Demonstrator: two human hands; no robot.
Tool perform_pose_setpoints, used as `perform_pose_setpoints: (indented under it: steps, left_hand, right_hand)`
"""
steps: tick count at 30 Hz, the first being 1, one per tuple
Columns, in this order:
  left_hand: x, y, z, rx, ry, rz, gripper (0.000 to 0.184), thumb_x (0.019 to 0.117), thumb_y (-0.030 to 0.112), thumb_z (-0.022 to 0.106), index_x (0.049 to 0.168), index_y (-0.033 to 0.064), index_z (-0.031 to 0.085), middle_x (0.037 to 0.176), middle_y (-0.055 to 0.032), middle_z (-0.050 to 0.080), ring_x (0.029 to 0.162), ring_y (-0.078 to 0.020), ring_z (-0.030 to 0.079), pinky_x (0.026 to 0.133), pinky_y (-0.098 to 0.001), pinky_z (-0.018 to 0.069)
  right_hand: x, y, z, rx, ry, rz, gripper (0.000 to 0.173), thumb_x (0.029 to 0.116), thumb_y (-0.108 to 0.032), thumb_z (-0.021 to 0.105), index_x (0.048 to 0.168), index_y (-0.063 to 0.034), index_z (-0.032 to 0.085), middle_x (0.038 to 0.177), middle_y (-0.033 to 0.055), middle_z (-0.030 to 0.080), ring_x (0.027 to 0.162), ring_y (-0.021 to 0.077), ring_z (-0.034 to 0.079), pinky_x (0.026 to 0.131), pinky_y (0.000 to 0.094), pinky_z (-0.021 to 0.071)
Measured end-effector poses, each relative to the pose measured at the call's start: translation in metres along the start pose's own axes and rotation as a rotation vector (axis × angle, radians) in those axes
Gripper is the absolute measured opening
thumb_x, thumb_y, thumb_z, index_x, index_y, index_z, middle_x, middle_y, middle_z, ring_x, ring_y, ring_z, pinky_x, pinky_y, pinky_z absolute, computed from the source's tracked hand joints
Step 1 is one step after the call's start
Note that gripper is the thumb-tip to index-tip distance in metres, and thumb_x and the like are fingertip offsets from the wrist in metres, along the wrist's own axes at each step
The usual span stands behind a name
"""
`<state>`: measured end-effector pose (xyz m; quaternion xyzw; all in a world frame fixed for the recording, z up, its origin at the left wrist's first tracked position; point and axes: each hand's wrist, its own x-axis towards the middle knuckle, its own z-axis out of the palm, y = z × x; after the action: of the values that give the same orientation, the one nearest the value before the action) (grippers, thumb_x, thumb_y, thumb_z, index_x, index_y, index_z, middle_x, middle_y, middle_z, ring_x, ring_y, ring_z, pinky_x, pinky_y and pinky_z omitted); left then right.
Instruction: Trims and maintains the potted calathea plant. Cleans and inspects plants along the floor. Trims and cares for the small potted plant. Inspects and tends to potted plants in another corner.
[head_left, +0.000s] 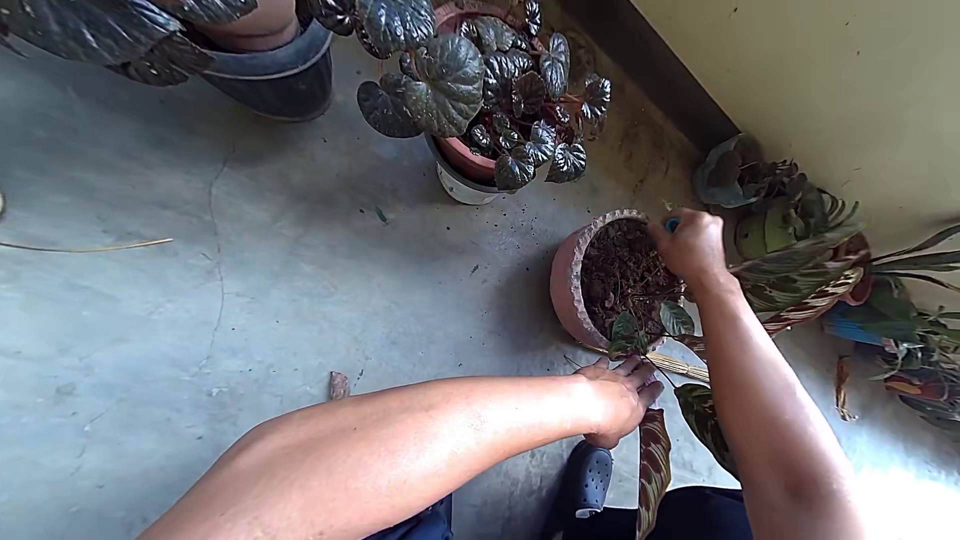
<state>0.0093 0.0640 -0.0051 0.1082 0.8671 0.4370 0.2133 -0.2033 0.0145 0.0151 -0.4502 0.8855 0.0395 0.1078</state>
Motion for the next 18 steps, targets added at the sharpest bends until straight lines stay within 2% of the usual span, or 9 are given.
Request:
perform_pose_setpoints:
  steps: [2,4,7,8,10,13,15,18]
  left_hand:
    - [-0.001,-0.001,0.000,-0.002,0.001,0.000,0.102,0.0836,0.012,0.080,0.165,0.0088,0.018,0.172,-0.0191,0.008,0.158,-0.0418,0.010,0.118,-0.0634,0.0295]
    - [-0.001,-0.001,0.001,-0.013,-0.006,0.002,0.102,0.0834,0.010,0.080,0.165,0.0088,0.018,0.172,-0.0190,0.007,0.158,-0.0414,0.009,0.119,-0.0638,0.0276]
    - [-0.003,-0.006,-0.002,-0.024,-0.003,0.000,0.102,0.0830,0.009,0.080,0.164,0.0078,0.020,0.172,-0.0196,0.008,0.158,-0.0420,0.009,0.118,-0.0649,0.0277]
    - [-0.003,-0.005,0.000,-0.031,-0.005,0.007,0.102,0.0826,0.009,0.081,0.164,0.0075,0.020,0.172,-0.0198,0.008,0.158,-0.0422,0.010,0.118,-0.0652,0.0283]
    - [0.000,-0.006,-0.004,-0.028,0.006,0.010,0.102,0.0824,0.009,0.080,0.164,0.0078,0.020,0.172,-0.0197,0.008,0.158,-0.0422,0.010,0.117,-0.0656,0.0287]
    - [0.002,-0.003,-0.005,-0.027,-0.014,0.006,0.102,0.0839,0.009,0.080,0.165,0.0085,0.018,0.173,-0.0187,0.006,0.159,-0.0413,0.008,0.119,-0.0652,0.0268]
    - [0.002,-0.004,-0.004,-0.023,-0.016,0.007,0.101,0.0843,0.010,0.079,0.165,0.0084,0.018,0.173,-0.0181,0.006,0.159,-0.0409,0.008,0.119,-0.0649,0.0266]
    - [0.000,-0.005,-0.002,-0.032,-0.020,0.008,0.101,0.0839,0.009,0.080,0.165,0.0084,0.019,0.173,-0.0182,0.006,0.159,-0.0412,0.008,0.119,-0.0653,0.0260]
  right_hand:
    - [0.008,0.006,0.010,0.024,0.083,0.016,0.030,0.1020,-0.024,0.061,0.106,0.0044,0.070,0.098,0.0271,0.071,0.096,0.0443,0.070,0.085,0.0629,0.0517]
    - [0.008,0.009,0.026,-0.001,0.011,0.043,0.030,0.1030,-0.023,0.059,0.108,0.0046,0.070,0.105,0.0286,0.070,0.103,0.0466,0.069,0.090,0.0650,0.0512]
    - [0.007,0.005,0.012,-0.059,-0.153,0.025,0.028,0.1023,-0.025,0.063,0.107,0.0015,0.071,0.102,0.0283,0.070,0.102,0.0476,0.067,0.087,0.0677,0.0498]
    - [0.000,0.011,0.007,-0.059,-0.157,0.013,0.028,0.1017,-0.025,0.064,0.105,0.0016,0.072,0.099,0.0277,0.070,0.099,0.0469,0.067,0.086,0.0673,0.0498]
    - [0.000,0.021,-0.002,-0.028,-0.036,-0.001,0.028,0.1016,-0.023,0.063,0.104,0.0030,0.071,0.095,0.0270,0.070,0.093,0.0454,0.069,0.082,0.0659,0.0510]
    - [0.010,0.026,0.020,0.017,0.043,0.037,0.028,0.1020,-0.022,0.061,0.106,0.0046,0.070,0.100,0.0288,0.070,0.098,0.0465,0.069,0.087,0.0656,0.0512]
    - [0.010,0.021,0.033,-0.007,-0.037,0.025,0.028,0.1024,-0.023,0.061,0.108,0.0032,0.071,0.104,0.0282,0.071,0.102,0.0469,0.069,0.089,0.0654,0.0514]
    - [0.004,0.015,0.013,-0.064,-0.183,-0.001,0.028,0.1021,-0.025,0.064,0.107,0.0011,0.072,0.099,0.0274,0.070,0.097,0.0466,0.068,0.085,0.0663,0.0505]
